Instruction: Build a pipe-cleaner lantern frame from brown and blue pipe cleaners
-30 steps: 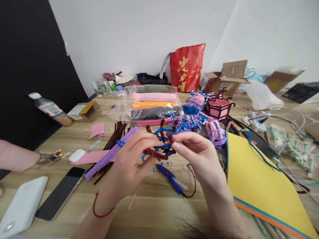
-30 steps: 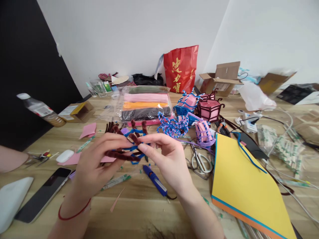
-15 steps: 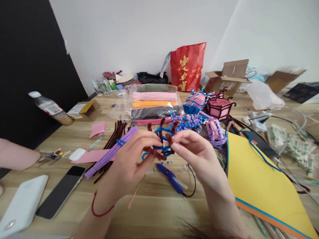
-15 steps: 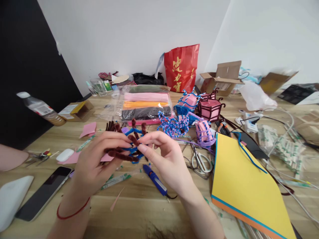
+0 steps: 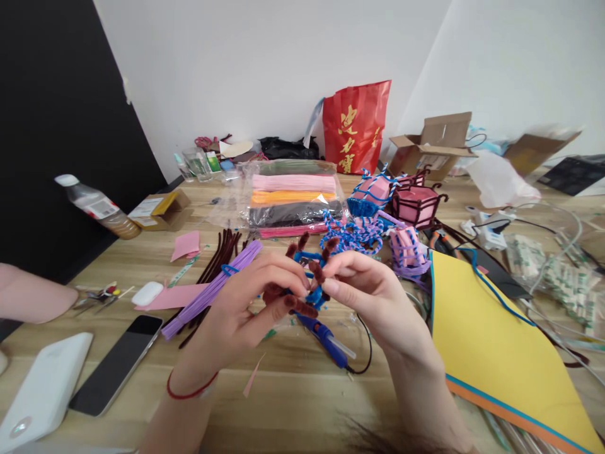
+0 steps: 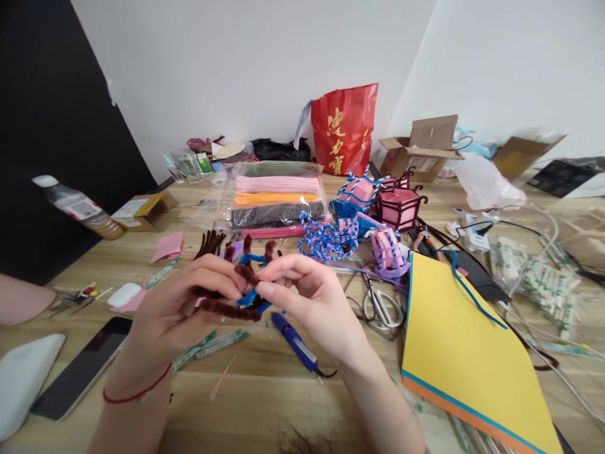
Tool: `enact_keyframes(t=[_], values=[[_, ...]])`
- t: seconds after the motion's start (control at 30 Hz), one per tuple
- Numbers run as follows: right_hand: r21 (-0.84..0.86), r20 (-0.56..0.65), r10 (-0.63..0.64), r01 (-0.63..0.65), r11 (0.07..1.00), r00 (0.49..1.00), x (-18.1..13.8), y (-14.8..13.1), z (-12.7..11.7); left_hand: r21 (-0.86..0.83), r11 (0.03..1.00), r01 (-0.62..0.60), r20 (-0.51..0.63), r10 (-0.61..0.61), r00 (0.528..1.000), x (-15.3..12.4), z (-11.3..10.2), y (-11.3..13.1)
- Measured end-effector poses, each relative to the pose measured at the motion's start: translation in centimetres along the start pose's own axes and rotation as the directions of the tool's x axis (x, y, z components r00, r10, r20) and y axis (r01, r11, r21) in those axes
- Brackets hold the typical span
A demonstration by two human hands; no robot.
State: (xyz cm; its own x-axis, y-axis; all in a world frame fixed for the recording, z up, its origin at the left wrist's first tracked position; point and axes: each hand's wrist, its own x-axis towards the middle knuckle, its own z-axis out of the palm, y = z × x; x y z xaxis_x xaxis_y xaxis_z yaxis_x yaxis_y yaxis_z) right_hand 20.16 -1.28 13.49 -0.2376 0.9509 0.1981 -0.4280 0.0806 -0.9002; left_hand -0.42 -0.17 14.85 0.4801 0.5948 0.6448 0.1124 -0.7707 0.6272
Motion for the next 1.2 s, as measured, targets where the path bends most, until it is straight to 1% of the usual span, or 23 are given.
enact_keyframes(t=[0.17,0.33,0.4,0.5,0.6,0.8,1.03,1.2], values=[[-0.055,-0.082,-0.043,0.039,0.998,0.996,-0.2,-0.1,0.4,-0.066,0.998,-0.005,0.008,0.006,1.000,-0.1,-0.1,-0.6],[-0.120,-0.116,-0.103,0.089,0.989,0.988,-0.1,-0.3,0.8,-0.173,0.985,0.009,0.012,-0.007,1.000,-0.3,-0.1,-1.2],[-0.156,-0.145,-0.133,0.110,0.982,0.980,-0.2,-0.3,0.9,-0.218,0.975,0.041,-0.013,-0.045,0.999,-0.3,0.1,-1.3],[-0.211,-0.195,-0.176,0.134,0.968,0.965,-0.3,-0.2,1.0,-0.252,0.965,0.076,-0.085,-0.101,0.991,-0.2,0.5,-1.4],[-0.247,-0.224,-0.203,0.146,0.958,0.953,-0.4,0.0,1.2,-0.223,0.974,0.048,-0.147,-0.083,0.986,0.0,1.1,-1.5],[-0.284,-0.274,-0.240,0.160,0.945,0.931,-0.5,0.1,1.6,-0.091,0.996,0.010,-0.239,-0.032,0.971,0.3,1.9,-1.2],[-0.361,-0.242,-0.288,0.190,0.913,0.927,-0.8,0.5,1.9,-0.022,0.999,0.048,-0.337,-0.052,0.940,0.5,2.6,-0.6],[-0.377,-0.217,-0.321,0.224,0.899,0.922,-1.0,0.8,2.1,-0.037,0.998,0.049,-0.379,-0.060,0.923,0.4,3.1,-0.4]])
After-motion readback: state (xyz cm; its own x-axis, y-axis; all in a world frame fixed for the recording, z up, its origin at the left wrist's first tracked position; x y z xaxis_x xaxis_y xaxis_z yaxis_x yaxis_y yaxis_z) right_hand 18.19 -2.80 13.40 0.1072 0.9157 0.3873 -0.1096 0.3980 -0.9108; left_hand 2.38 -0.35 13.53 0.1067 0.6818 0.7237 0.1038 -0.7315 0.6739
